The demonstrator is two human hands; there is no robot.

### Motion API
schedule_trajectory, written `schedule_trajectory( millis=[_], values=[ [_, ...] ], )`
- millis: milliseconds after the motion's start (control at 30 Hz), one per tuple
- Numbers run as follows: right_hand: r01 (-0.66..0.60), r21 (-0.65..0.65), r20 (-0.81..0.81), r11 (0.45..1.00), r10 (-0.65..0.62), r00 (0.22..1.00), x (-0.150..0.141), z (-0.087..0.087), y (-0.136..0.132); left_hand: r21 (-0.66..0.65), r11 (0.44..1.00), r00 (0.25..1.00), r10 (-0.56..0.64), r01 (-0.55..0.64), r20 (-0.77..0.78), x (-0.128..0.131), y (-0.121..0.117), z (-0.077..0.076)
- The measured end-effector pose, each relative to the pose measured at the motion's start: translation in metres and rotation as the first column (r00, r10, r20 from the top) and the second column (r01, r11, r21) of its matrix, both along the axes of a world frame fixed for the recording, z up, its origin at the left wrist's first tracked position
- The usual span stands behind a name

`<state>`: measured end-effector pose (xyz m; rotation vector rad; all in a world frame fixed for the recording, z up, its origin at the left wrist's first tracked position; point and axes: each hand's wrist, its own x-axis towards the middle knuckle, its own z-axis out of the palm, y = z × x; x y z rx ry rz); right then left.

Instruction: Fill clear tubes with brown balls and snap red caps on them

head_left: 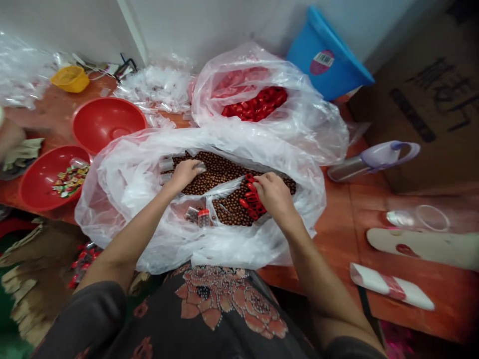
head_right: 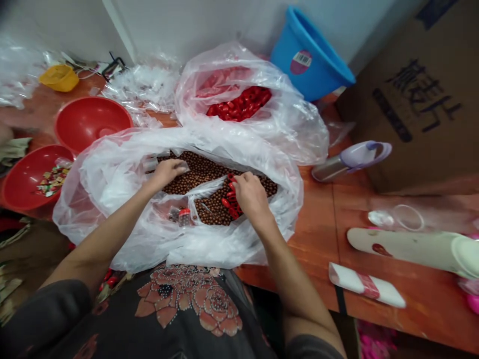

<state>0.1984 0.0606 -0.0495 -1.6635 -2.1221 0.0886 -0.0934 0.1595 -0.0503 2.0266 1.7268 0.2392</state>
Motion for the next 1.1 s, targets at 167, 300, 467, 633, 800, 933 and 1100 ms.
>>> schedule_trajectory(
  millis=[167, 300, 467, 633, 800, 933, 1100],
  values=[
    [-0.027, -0.127, 0.117, 0.992, 0.042, 0.992, -0.005, -0.009, 0.026, -0.368, 0.929, 0.941, 0.163, -0.045, 0.297, 0.023, 0.007, -0.011],
    [-0.021, -0.120, -0.169, 0.993, 0.000, 0.986, -0.006, -0.016, 0.025, -0.381, 0.924, 0.885, 0.188, -0.012, 0.427, 0.049, 0.019, -0.019],
    [0.061, -0.188, -0.710, 0.980, -0.179, 0.682, 0.003, -0.007, 0.000, -0.442, 0.897, 0.795, 0.274, -0.008, 0.542, 0.077, 0.025, -0.028],
    [0.043, -0.351, -0.840, 0.935, -0.335, 0.426, 0.009, -0.008, -0.024, -0.392, 0.915, 0.689, 0.227, 0.091, 0.689, 0.087, 0.025, -0.038],
    [0.073, -0.300, -0.613, 0.951, -0.250, 0.749, 0.013, -0.017, -0.035, -0.369, 0.920, 0.576, 0.233, 0.131, 0.784, 0.094, 0.019, -0.045],
    [0.029, -0.328, -0.551, 0.944, -0.216, 0.806, 0.012, -0.019, -0.038, -0.329, 0.937, 0.555, 0.214, 0.115, 0.804, 0.103, 0.016, -0.047],
    [0.029, -0.372, -0.718, 0.928, -0.307, 0.625, 0.011, -0.022, -0.042, -0.324, 0.936, 0.557, 0.199, 0.135, 0.806, 0.104, 0.014, -0.046]
  ],
)
